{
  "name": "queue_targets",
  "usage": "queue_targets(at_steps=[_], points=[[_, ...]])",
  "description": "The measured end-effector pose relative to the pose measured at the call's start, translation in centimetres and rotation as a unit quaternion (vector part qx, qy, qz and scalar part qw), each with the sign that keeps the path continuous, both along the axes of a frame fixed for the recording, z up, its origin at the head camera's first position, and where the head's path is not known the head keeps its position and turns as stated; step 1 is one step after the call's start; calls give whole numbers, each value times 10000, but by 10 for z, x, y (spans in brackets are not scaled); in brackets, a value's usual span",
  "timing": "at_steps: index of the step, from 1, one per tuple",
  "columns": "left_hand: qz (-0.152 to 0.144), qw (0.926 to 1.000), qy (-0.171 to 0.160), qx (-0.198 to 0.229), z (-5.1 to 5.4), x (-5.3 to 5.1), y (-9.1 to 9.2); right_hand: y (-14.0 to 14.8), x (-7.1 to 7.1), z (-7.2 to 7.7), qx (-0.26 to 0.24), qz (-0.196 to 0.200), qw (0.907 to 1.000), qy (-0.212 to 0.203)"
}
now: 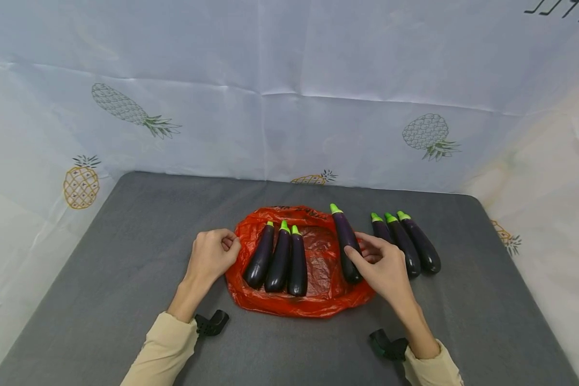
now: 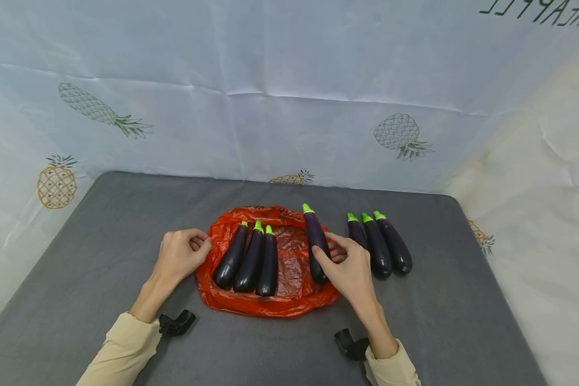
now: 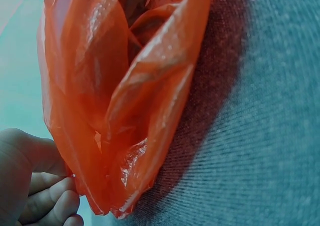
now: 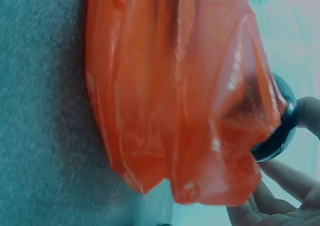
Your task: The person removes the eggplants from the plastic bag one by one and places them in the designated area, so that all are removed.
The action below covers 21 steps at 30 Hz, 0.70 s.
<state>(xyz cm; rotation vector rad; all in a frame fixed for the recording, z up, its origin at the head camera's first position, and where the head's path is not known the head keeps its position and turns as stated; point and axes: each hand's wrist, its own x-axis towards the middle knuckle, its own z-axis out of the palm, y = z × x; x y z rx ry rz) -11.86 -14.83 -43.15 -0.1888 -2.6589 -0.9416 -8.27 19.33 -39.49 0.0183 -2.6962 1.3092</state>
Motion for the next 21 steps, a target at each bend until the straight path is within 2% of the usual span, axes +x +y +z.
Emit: queue_targets(at_steps=[6, 21], points=[[0, 10000, -28, -7, 0, -1, 0, 6, 1, 1, 22, -198, 9998, -43], [28, 10000, -31, -17, 1, 0, -1, 30, -3, 7, 148, -587, 9979, 246]])
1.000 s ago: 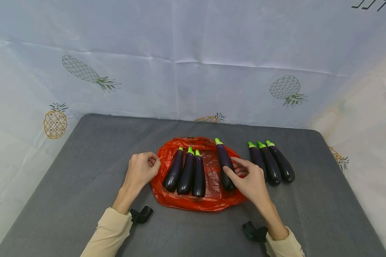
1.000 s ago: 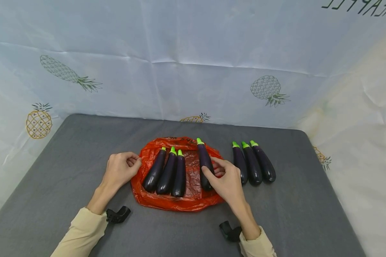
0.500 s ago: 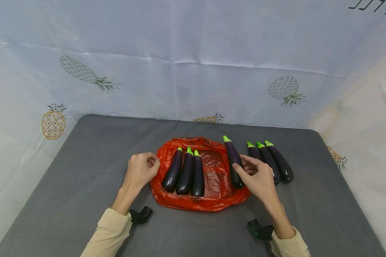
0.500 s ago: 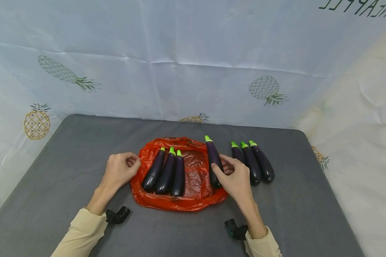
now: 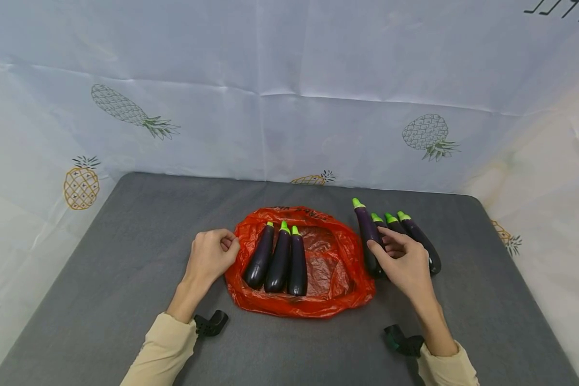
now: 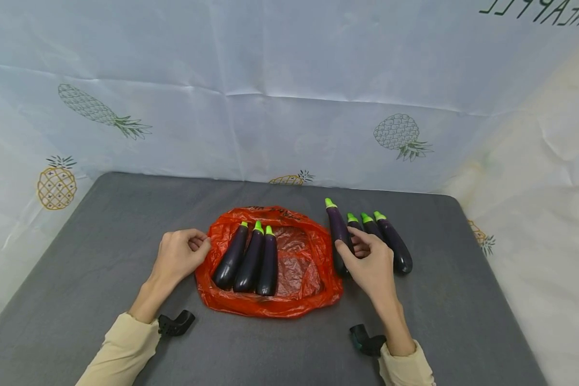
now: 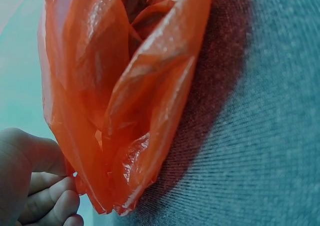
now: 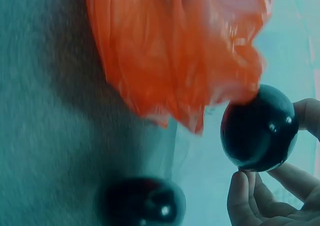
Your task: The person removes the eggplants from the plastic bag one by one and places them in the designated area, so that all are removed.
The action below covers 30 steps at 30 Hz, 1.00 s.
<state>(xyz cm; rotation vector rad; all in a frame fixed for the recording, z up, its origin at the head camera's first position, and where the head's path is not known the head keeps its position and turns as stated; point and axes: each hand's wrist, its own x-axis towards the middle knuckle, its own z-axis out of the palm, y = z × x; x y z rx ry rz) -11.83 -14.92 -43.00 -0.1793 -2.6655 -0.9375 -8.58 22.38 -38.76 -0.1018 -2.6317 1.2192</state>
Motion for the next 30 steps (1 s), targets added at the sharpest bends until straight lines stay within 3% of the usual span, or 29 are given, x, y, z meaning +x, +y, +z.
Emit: queue_targets(at_steps=[16, 30], points=[[-15, 10000, 32, 29, -1, -1, 0, 42, -6, 8, 343, -703, 9964, 326], [-11, 10000, 33, 11, -1, -1, 0, 79, -13, 10, 604, -1257, 9902, -33]])
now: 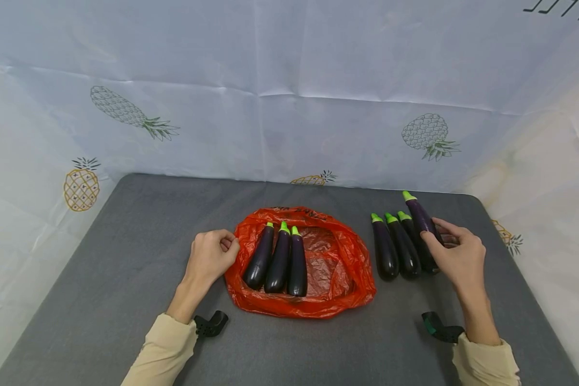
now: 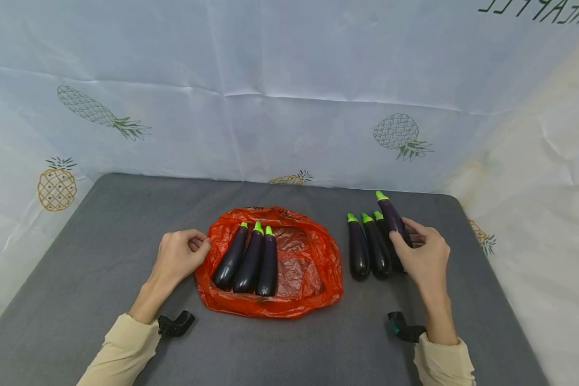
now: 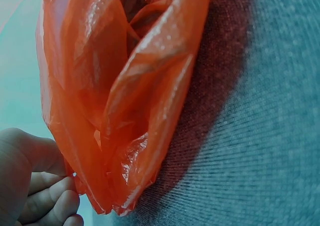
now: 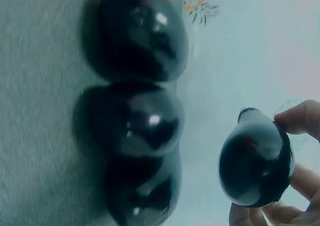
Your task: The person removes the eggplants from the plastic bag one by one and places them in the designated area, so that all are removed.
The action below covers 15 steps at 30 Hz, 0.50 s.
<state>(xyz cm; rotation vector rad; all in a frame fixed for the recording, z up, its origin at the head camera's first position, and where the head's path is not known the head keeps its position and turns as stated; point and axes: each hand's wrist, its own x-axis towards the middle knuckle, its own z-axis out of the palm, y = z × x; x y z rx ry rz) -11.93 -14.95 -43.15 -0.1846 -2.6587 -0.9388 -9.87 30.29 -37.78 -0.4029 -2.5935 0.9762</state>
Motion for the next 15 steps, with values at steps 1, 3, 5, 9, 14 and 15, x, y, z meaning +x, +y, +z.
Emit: queue_targets(at_steps=[1, 3, 5, 9, 14, 15], points=[[3, 10000, -8, -2, 0, 0, 0, 3, -1, -1, 4, -27, 10000, -25], [14, 10000, -25, -3, 0, 0, 0, 8, -3, -2, -3, -70, 9999, -76], [22, 10000, -42, -1, 0, 0, 0, 14, -6, -3, -7, -106, 9999, -127], [37, 10000, -74, 13, 0, 0, 0, 24, -10, -3, 61, -184, 9993, -309], [56, 9999, -105, 14, 0, 1, -1, 35, -15, -5, 151, -263, 9981, -529], [59, 9999, -104, 12, 0, 1, -1, 37, -16, -6, 170, -256, 9979, -575]])
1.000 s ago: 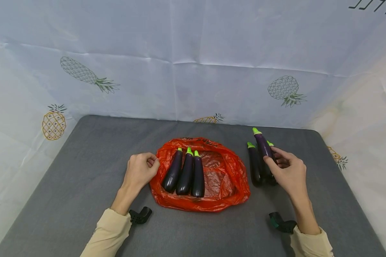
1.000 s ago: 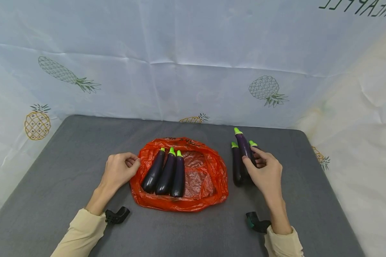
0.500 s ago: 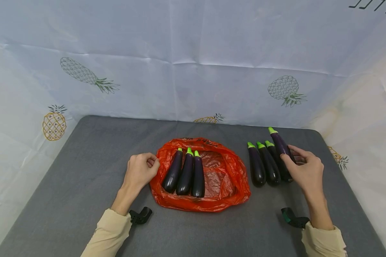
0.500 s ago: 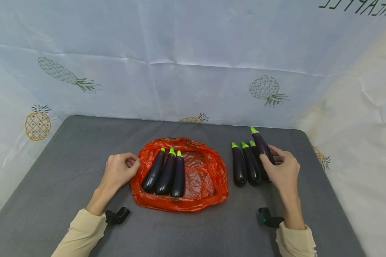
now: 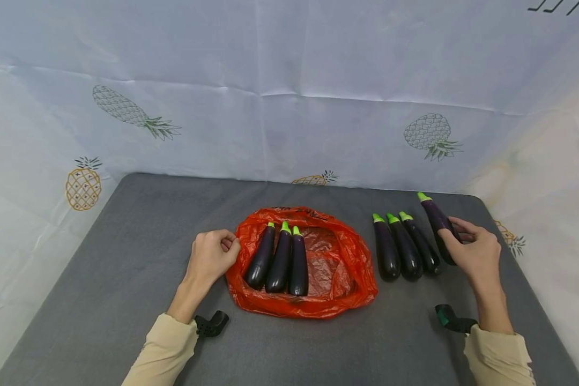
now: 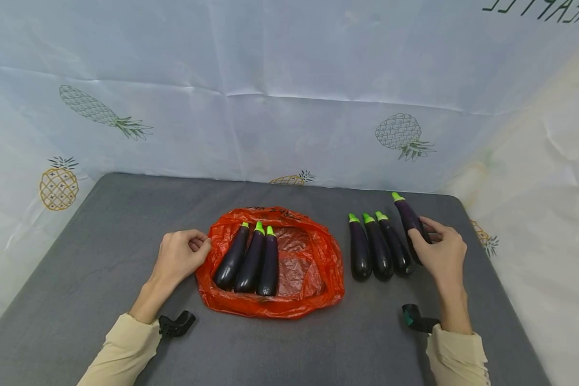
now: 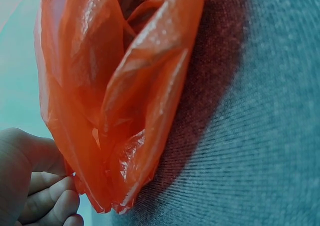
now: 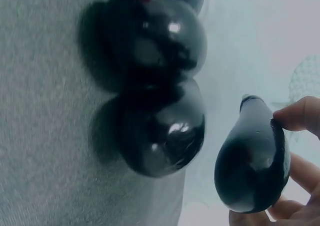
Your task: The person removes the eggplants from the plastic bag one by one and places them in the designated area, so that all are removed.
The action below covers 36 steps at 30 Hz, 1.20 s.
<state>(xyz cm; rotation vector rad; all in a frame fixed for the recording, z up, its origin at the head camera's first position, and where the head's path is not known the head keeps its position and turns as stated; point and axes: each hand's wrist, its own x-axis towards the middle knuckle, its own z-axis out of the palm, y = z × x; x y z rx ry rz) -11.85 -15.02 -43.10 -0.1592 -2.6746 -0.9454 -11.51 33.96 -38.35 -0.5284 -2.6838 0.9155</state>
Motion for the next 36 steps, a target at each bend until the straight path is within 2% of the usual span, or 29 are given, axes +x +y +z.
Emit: queue_targets(at_steps=[6, 17, 24, 36], points=[[-5, 10000, 31, -23, 0, 0, 0, 8, -2, -6, -109, -1, 9997, -219], [-46, 10000, 45, -48, 0, 0, 0, 14, -3, -18, -179, -400, 9980, -457], [-43, 10000, 32, -81, 1, 0, 1, 16, -3, -27, -204, -274, 9972, -672], [-35, 10000, 22, -42, 2, 1, 0, 18, -2, -35, -110, -21, 9971, -751]])
